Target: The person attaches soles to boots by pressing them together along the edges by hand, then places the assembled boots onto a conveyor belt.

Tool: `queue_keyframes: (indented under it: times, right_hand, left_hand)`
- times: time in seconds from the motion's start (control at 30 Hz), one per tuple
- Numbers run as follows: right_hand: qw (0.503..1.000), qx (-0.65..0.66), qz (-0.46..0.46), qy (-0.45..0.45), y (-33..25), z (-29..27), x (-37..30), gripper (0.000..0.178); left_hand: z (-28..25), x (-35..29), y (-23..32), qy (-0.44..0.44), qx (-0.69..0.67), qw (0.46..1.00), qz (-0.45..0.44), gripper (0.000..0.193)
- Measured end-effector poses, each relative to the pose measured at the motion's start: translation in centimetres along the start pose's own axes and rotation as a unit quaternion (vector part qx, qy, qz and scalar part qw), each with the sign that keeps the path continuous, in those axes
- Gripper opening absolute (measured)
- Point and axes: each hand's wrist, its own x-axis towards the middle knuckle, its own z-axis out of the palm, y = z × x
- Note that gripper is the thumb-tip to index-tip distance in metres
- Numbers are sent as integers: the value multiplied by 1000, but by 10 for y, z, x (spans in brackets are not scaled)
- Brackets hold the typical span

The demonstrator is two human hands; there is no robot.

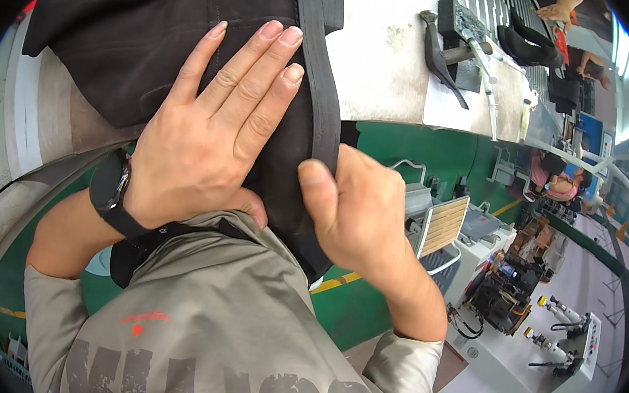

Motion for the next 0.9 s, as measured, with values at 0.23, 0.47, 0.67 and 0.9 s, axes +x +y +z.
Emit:
queue_keyframes:
  times: [0.23,0.47,0.67,0.9]
  right_hand:
    - [976,194,104,-7,4,-9,39,46]
    - [986,-146,-75,-36,-11,-20,54,29]
    - [980,166,5,112,-11,24,-17,85]
    - [940,289,82,164,-16,51,-31,75]
  left_hand:
    - [0,1,-7,7,22,999,30,124]
    - [12,-4,-12,59,15,997,38,124]
    - [12,-56,1,172,-188,967,-9,55]
    - [14,-76,12,52,-430,866,-250,39]
